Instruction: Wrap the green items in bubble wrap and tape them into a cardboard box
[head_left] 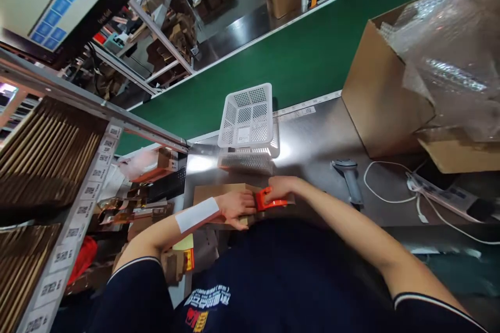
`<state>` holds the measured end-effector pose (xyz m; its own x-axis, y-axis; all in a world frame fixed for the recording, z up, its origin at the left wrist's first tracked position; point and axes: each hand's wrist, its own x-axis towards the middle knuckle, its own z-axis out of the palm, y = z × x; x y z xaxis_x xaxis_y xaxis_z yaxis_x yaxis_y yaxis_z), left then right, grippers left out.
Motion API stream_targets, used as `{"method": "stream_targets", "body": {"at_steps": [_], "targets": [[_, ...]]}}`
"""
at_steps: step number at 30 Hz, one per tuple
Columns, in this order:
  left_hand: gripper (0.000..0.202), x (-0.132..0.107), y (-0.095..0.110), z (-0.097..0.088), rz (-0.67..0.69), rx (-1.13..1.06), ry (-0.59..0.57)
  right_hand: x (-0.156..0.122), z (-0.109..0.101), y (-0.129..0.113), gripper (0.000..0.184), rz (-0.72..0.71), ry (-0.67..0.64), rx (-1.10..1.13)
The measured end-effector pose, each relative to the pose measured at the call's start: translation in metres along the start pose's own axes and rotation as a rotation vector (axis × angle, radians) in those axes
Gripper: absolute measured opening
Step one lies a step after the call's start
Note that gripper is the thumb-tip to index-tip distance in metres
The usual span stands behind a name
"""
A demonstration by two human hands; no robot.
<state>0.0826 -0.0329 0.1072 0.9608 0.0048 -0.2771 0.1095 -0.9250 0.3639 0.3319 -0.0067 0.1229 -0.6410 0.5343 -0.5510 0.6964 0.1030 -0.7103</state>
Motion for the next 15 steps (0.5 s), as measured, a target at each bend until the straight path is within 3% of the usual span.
{"method": "stream_targets", "body": {"at_steps": [3, 6, 11, 15], "targets": [[0.058, -0.006, -0.007, 0.006, -0.033, -0.115, 0.060, -0.013, -0.008, 0.055, 0.054, -0.013, -0.102, 0.308], [0.063, -0.012, -0.008, 0.013, -0.042, -0.227, 0.140, -0.041, 0.000, 0.091, 0.063, -0.061, -0.067, 0.464], [0.070, -0.017, -0.009, 0.013, -0.032, -0.351, 0.189, -0.088, 0.001, 0.106, 0.061, -0.030, -0.049, 0.415], [0.070, -0.016, -0.009, 0.007, -0.052, -0.353, 0.150, -0.090, -0.003, 0.097, 0.052, 0.076, 0.013, 0.274]]}}
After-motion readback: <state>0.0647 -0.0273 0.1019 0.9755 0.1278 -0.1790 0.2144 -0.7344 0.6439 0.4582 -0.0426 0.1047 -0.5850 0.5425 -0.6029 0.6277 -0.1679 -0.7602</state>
